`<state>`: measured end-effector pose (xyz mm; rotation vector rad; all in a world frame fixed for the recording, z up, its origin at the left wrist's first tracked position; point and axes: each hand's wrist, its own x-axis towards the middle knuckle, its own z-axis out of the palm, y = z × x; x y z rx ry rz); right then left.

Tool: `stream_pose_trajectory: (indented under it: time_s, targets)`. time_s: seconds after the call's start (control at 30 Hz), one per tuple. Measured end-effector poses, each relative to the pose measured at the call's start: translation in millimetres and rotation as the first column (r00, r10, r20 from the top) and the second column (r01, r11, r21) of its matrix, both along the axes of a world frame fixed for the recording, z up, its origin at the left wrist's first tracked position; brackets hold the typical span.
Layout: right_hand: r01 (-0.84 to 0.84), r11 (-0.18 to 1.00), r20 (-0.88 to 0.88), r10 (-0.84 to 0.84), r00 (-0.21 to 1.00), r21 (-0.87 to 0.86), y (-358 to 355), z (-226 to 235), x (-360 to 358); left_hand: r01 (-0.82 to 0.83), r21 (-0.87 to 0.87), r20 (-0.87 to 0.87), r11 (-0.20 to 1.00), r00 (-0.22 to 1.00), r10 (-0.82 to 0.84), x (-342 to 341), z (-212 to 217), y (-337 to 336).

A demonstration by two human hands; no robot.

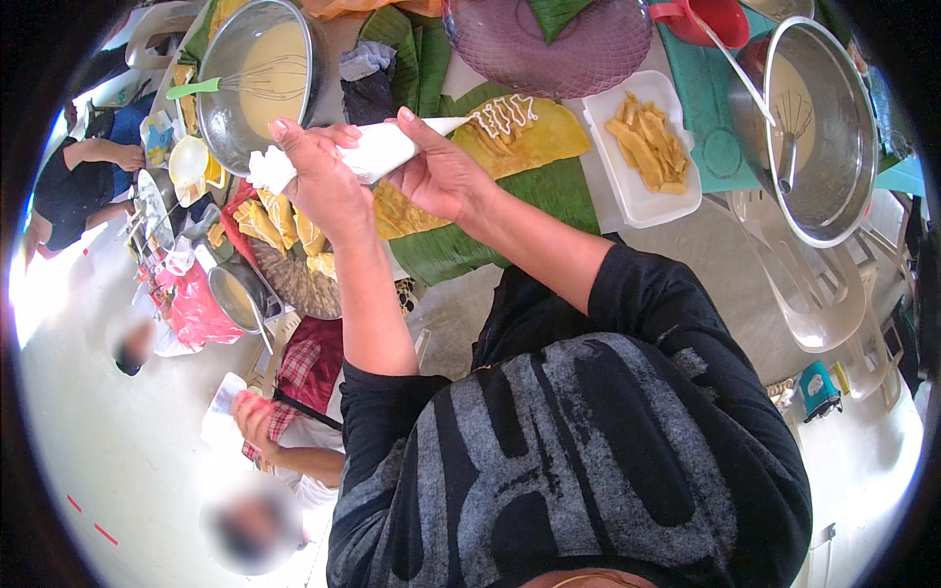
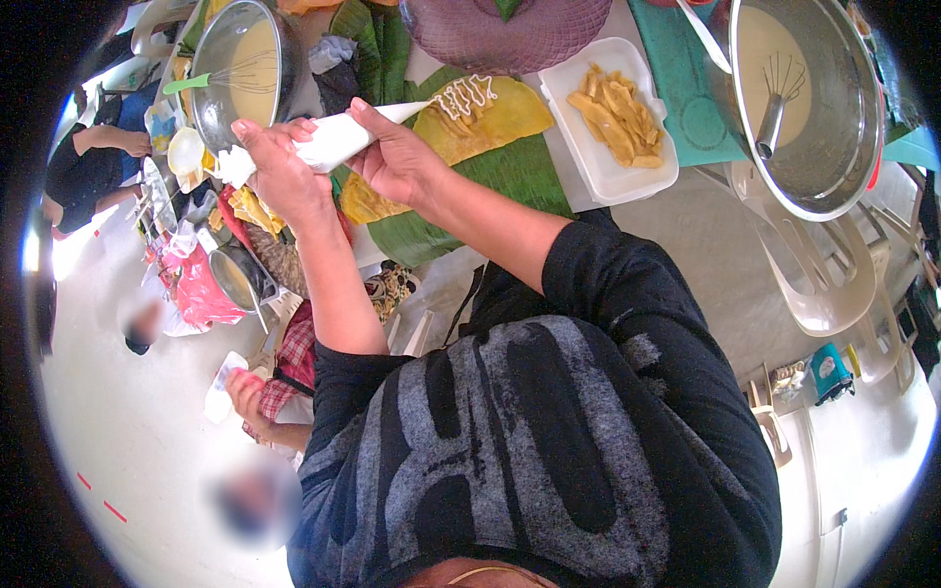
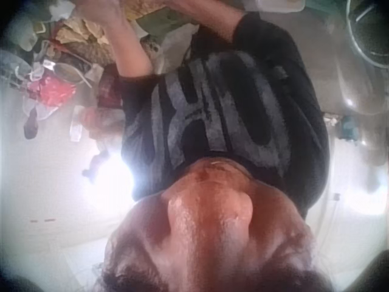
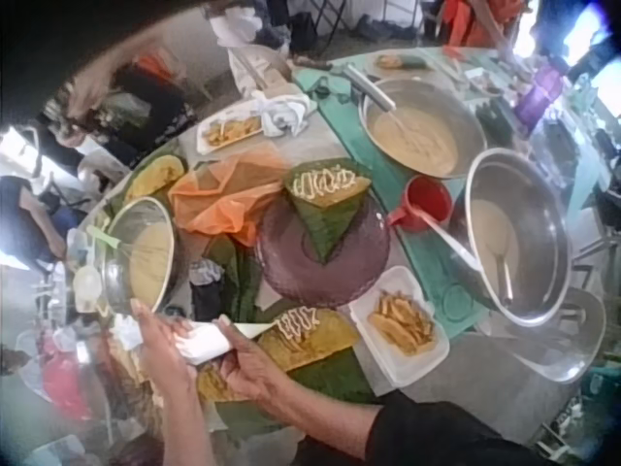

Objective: The person assembles a snack by placing a yellow crepe on a banana leaf, adding a filling of fried strips, and piping a white cream design on top. They then fold the crepe into a triangular shape and place it on a tray with other finished items.

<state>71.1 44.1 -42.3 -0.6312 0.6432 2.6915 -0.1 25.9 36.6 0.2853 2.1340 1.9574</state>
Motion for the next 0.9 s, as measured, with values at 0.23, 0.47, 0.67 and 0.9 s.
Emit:
stream_pose_trajectory:
  time_s: [0.23,0.47,0.67,0.9]
  targets:
    - [-0.026,1.000,0.008,0.025,1.000,0.011,-4.9,3.2,2.2,-0.004,0.004,0.024,1.000,1.000,0.004,-1.1,0.8,-7.2]
    - [-0.037,0.999,0.070,0.037,0.997,0.008,-8.7,11.3,10.1,0.033,-0.010,0.008,0.999,0.999,-0.033,5.0,1.9,-13.4]
    - [-0.029,1.000,0.067,0.029,0.997,-0.002,-12.5,12.2,17.6,0.029,-0.014,-0.049,0.999,0.998,-0.029,12.6,1.3,-15.3]
    - [0.002,1.000,0.005,-0.002,1.000,-0.016,-17.7,11.4,24.1,0.026,-0.001,-0.008,1.000,1.000,-0.026,17.9,0.6,-19.1]
